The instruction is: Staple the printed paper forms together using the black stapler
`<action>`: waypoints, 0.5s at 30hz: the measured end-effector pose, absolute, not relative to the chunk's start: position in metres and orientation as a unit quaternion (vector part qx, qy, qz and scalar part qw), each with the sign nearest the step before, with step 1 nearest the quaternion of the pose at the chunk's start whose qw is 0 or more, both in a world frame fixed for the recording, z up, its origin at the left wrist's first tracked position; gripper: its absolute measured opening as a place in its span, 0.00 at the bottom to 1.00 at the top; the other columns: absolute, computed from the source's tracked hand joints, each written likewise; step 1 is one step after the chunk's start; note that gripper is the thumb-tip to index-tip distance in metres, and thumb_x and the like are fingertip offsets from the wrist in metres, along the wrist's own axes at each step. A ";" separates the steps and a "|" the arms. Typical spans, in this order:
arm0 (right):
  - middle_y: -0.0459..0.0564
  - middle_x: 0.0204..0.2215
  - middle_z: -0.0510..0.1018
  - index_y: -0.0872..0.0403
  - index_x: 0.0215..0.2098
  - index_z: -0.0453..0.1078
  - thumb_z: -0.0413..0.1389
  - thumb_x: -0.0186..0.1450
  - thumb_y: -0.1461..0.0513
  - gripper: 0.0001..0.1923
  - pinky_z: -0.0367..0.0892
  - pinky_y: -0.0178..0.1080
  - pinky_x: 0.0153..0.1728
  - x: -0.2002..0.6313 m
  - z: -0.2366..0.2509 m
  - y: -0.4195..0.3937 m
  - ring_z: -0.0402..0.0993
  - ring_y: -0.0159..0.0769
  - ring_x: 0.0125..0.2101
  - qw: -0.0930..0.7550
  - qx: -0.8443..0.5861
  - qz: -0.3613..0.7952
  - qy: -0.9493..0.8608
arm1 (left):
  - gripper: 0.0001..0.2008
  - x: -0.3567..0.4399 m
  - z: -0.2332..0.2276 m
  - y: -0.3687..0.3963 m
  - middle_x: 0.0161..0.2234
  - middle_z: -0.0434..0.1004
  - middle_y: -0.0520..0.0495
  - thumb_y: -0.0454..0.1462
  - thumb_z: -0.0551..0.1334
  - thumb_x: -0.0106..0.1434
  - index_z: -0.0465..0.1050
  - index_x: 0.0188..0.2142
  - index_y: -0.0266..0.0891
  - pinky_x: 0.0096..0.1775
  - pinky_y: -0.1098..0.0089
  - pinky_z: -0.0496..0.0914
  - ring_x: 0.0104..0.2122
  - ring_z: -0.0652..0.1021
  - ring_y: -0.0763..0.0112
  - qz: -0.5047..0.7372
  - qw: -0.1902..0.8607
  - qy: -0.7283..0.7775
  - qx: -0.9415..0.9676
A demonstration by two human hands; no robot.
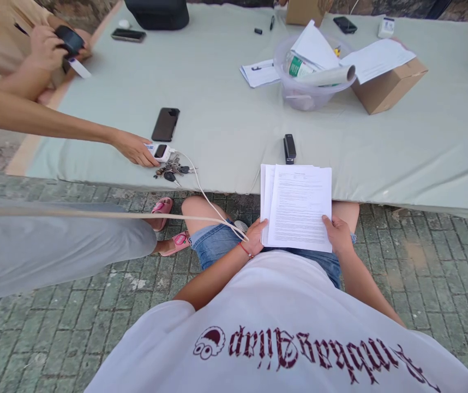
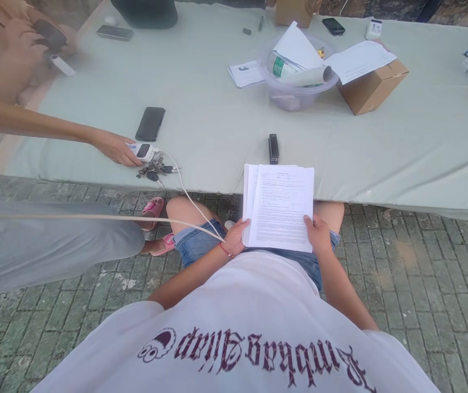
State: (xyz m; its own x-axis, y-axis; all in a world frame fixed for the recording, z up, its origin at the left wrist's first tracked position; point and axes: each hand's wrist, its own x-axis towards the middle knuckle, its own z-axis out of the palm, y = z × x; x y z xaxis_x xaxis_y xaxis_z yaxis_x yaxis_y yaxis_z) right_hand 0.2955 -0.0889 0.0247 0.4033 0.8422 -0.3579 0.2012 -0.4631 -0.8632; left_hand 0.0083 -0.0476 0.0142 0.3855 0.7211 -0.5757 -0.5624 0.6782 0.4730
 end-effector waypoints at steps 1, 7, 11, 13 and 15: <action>0.48 0.35 0.84 0.48 0.43 0.79 0.58 0.65 0.42 0.22 0.76 0.45 0.43 0.299 0.023 -0.089 0.79 0.46 0.38 0.368 -0.766 0.385 -0.360 | 0.21 0.008 0.013 -0.048 0.47 0.85 0.40 0.39 0.73 0.59 0.77 0.51 0.35 0.59 0.52 0.73 0.50 0.83 0.53 0.389 0.826 0.398 0.094; 0.47 0.30 0.81 0.51 0.42 0.78 0.61 0.62 0.43 0.23 0.71 0.40 0.34 0.315 0.025 -0.089 0.74 0.40 0.30 0.362 -0.800 0.317 -0.359 | 0.19 0.009 0.011 -0.045 0.44 0.86 0.42 0.38 0.73 0.59 0.77 0.49 0.36 0.57 0.53 0.75 0.47 0.84 0.55 0.388 0.817 0.421 0.064; 0.47 0.30 0.80 0.52 0.42 0.78 0.62 0.61 0.42 0.24 0.69 0.40 0.31 0.308 0.034 -0.085 0.73 0.40 0.30 0.376 -0.773 0.346 -0.376 | 0.18 0.009 0.012 -0.045 0.45 0.86 0.39 0.39 0.73 0.60 0.77 0.48 0.34 0.59 0.53 0.74 0.50 0.83 0.54 0.399 0.808 0.431 0.060; 0.48 0.29 0.80 0.53 0.41 0.77 0.62 0.61 0.42 0.25 0.69 0.41 0.32 0.301 0.038 -0.082 0.72 0.40 0.30 0.371 -0.766 0.355 -0.387 | 0.18 0.010 0.012 -0.045 0.45 0.85 0.38 0.39 0.73 0.60 0.78 0.47 0.34 0.60 0.52 0.73 0.51 0.83 0.52 0.403 0.802 0.438 0.056; 0.48 0.29 0.79 0.53 0.40 0.77 0.61 0.61 0.42 0.24 0.68 0.42 0.32 0.292 0.041 -0.078 0.71 0.40 0.29 0.366 -0.761 0.358 -0.399 | 0.18 0.011 0.013 -0.044 0.45 0.85 0.38 0.39 0.73 0.60 0.78 0.47 0.33 0.60 0.51 0.73 0.52 0.82 0.51 0.408 0.795 0.447 0.052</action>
State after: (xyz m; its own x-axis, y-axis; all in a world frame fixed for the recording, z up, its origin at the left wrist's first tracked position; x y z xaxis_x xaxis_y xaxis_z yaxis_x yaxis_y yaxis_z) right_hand 0.2922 -0.0780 0.0413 0.4260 0.8687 -0.2527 0.3446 -0.4141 -0.8425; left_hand 0.0107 -0.0445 0.0129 0.2683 0.6948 -0.6673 -0.6018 0.6618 0.4470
